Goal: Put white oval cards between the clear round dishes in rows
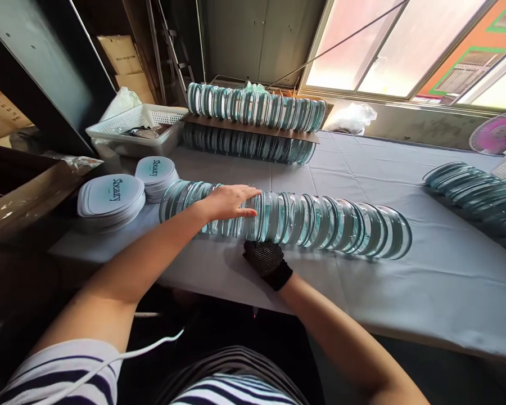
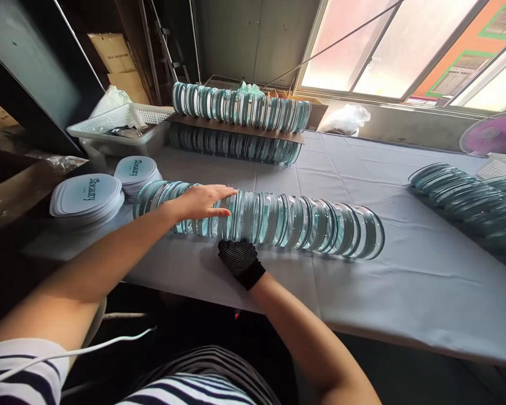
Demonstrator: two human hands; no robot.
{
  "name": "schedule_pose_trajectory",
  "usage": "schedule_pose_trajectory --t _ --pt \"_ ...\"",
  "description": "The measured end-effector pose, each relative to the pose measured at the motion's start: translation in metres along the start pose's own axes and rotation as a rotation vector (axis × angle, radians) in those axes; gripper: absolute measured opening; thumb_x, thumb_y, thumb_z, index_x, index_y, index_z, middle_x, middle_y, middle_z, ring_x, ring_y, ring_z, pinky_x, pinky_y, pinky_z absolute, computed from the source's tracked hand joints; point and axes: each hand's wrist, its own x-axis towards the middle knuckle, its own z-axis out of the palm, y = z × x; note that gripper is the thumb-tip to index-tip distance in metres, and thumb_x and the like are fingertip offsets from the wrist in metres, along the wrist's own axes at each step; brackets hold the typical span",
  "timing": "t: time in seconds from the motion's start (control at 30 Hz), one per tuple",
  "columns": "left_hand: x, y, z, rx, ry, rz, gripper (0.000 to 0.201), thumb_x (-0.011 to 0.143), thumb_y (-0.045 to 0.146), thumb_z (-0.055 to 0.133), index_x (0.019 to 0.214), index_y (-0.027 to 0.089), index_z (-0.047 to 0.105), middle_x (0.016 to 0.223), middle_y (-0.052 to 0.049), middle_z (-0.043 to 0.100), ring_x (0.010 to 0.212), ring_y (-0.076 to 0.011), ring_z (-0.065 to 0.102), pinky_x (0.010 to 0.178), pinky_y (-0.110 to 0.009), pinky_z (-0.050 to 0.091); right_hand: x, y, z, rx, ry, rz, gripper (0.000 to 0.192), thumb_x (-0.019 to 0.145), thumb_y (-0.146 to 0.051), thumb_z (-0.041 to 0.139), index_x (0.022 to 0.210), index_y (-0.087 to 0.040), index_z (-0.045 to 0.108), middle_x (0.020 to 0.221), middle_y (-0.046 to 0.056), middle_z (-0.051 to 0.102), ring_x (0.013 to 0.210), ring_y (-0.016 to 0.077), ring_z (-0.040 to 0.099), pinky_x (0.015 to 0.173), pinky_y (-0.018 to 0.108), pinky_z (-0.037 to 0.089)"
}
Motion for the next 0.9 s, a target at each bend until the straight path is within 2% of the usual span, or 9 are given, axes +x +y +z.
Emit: schedule_pose_trajectory --t 0.17,0.27,0.33,0.37,0.47,0.57,0.67,0.77,0.9 --pt "-0.002 -0.002 0.002 -0.005 0.027 0.018 0.072 0.089 0.067 0.042 0.148 0.027 0.037 0.153 -0.003 0.042 0.141 -0.0225 0.037 0.112 -0.033 0.033 -0.007 -0.002 -0.014 0.010 -0.032 0.014 0.027 0.095 -0.025 0.044 0.097 -0.018 0.070 0.097 0.011 0.073 0.085 0.0242 0.067 0.074 0.032 0.048" --pt "0.002 0.004 0.004 -0.013 0.105 0.043 0.073 0.091 0.066 0.041 0.148 0.020 0.039 0.155 -0.010 0.039 0.141 -0.0249 0.038 0.114 -0.037 0.031 -0.007 0.026 -0.052 0.041 0.110 0.075 0.033 0.098 -0.034 0.040 0.100 -0.020 0.070 0.095 0.008 0.073 0.082 0.0190 0.067 0.071 0.026 0.046" --pt "0.009 0.012 0.006 -0.013 0.194 0.054 0.075 0.090 0.067 0.040 0.147 0.017 0.039 0.155 -0.013 0.038 0.142 -0.0268 0.036 0.116 -0.040 0.029 0.005 0.056 -0.088 0.005 0.224 0.181 0.035 0.099 -0.035 0.038 0.106 -0.020 0.069 0.100 0.009 0.072 0.086 0.0177 0.067 0.072 0.023 0.044" --pt "0.013 0.017 0.008 -0.012 0.221 0.056 0.075 0.090 0.067 0.041 0.146 0.017 0.040 0.154 -0.013 0.039 0.142 -0.0273 0.036 0.116 -0.041 0.029 0.016 0.071 -0.105 -0.028 0.227 0.223 0.035 0.098 -0.035 0.039 0.107 -0.019 0.070 0.102 0.009 0.072 0.089 0.0180 0.067 0.073 0.023 0.044" --pt "0.023 0.030 0.016 -0.004 0.211 0.023 0.069 0.090 0.063 0.045 0.141 0.016 0.046 0.146 -0.014 0.050 0.133 -0.0287 0.047 0.110 -0.041 0.037 0.061 0.108 -0.140 -0.098 -0.064 0.208 0.033 0.094 -0.036 0.046 0.104 -0.019 0.073 0.103 0.009 0.072 0.089 0.0188 0.066 0.070 0.024 0.043" --pt "0.027 0.037 0.021 -0.008 0.184 -0.093 0.065 0.087 0.065 0.050 0.131 0.017 0.052 0.125 -0.013 0.064 0.111 -0.0303 0.063 0.094 -0.041 0.049 0.108 0.119 -0.148 -0.144 -0.346 0.005 0.029 0.089 -0.029 0.054 0.104 -0.014 0.074 0.096 0.009 0.074 0.080 0.0162 0.064 0.067 0.024 0.042" --pt "0.025 0.037 0.020 -0.048 0.171 -0.127 0.062 0.084 0.065 0.055 0.129 0.022 0.051 0.116 -0.010 0.067 0.101 -0.0290 0.066 0.085 -0.039 0.051 0.133 0.112 -0.145 -0.188 -0.418 -0.144 0.030 0.083 -0.024 0.058 0.103 -0.009 0.074 0.092 0.009 0.074 0.075 0.0158 0.062 0.066 0.024 0.042" --pt "0.023 0.037 0.017 -0.052 0.177 -0.124 0.048 0.087 0.050 0.057 0.127 0.024 0.051 0.114 -0.006 0.068 0.102 -0.0268 0.066 0.085 -0.036 0.051 0.129 0.102 -0.146 -0.287 -0.347 -0.137 0.033 0.082 -0.033 0.059 0.101 -0.011 0.075 0.093 0.014 0.073 0.078 0.0232 0.065 0.065 0.029 0.043" --pt "0.024 0.038 0.016 -0.007 0.187 -0.130 0.035 0.090 0.034 0.049 0.123 0.024 0.053 0.113 -0.004 0.069 0.102 -0.0248 0.066 0.088 -0.037 0.049 0.086 0.096 -0.141 -0.256 -0.095 0.000 0.028 0.086 -0.033 0.053 0.100 -0.019 0.073 0.093 0.010 0.073 0.084 0.0251 0.068 0.063 0.028 0.040"
